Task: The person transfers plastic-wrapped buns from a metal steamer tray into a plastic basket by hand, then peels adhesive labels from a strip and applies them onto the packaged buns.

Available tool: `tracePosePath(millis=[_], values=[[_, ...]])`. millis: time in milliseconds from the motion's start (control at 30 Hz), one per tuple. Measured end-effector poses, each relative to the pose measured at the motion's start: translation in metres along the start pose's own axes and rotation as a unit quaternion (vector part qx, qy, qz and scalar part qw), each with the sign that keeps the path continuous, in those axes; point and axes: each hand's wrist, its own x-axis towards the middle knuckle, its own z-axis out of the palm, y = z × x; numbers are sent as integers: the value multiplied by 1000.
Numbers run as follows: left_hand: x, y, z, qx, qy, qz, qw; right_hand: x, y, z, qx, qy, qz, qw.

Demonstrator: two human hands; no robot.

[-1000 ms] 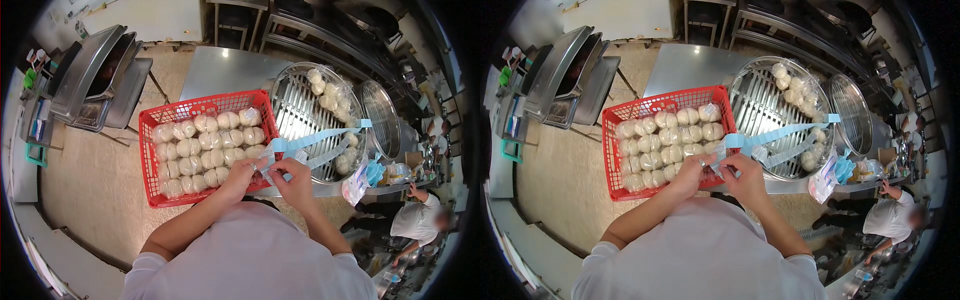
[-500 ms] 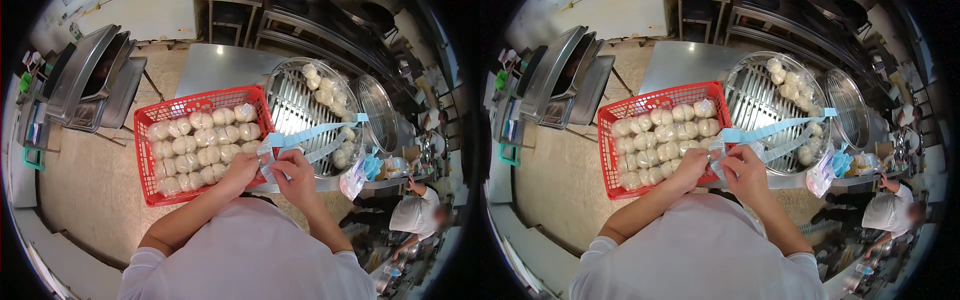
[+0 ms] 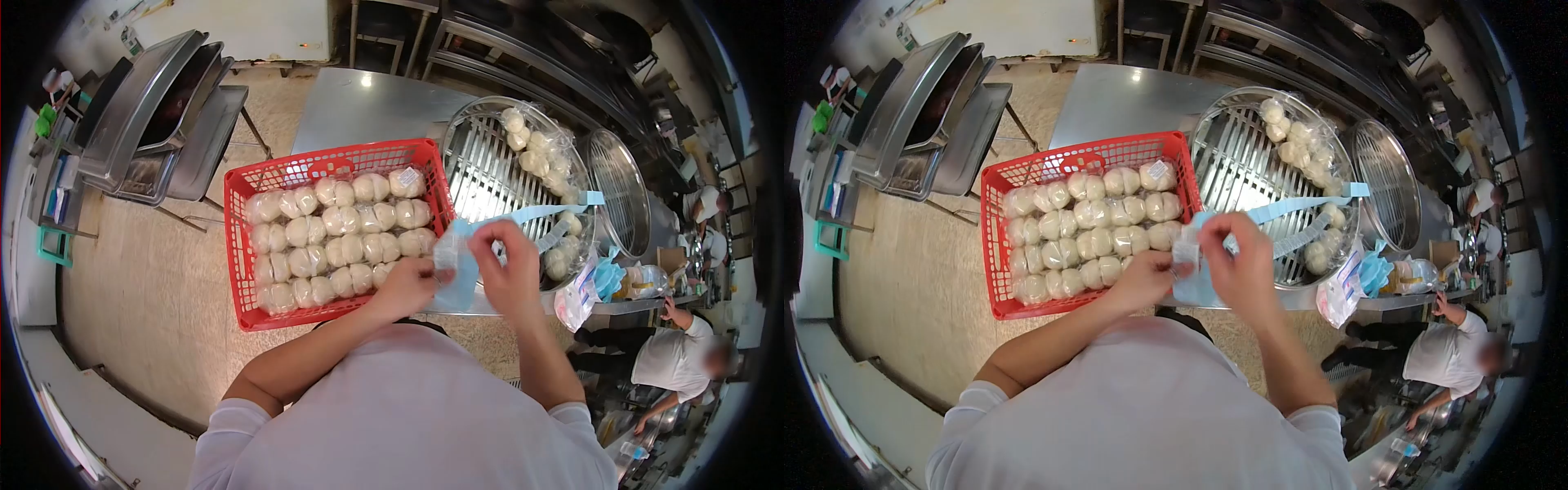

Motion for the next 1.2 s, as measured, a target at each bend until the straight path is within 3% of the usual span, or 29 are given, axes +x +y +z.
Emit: tracePosePath(millis=[100, 200, 300, 500, 600, 700, 800, 867, 967, 1100, 1200], values=[[-10, -3, 14, 62, -17, 84, 994, 43, 35, 20, -18, -55, 117, 991], [-10, -10, 15, 136, -44, 108, 984, 76, 71, 57, -117, -130, 100, 980], [-16, -7, 12, 138, -47, 107, 984, 95, 106, 99, -288, -184, 43, 939], [-22, -7, 4, 81, -27, 109, 990, 104, 104, 132, -456, -283, -10, 843], [-18, -13, -2, 63, -27, 71, 995, 108, 111, 129, -510, -195, -81, 834], [-17, -8, -6, 23, 12, 95, 995, 112, 86, 97, -430, -150, -34, 890], [-2, -29, -2, -67, 51, 72, 994, 89, 30, 39, -108, -159, 40, 981], [-1, -24, -6, -89, 50, 91, 991, 53, 21, 18, -45, -144, 50, 987], [3, -21, -8, -101, 36, 123, 987, 10, 4, 10, -95, -126, -5, 987], [2, -9, -8, -96, -20, 116, 988, -14, 22, 15, -67, -96, 50, 992], [13, -13, -11, -337, -103, 9, 936, -19, 22, 11, -55, -87, 42, 994]])
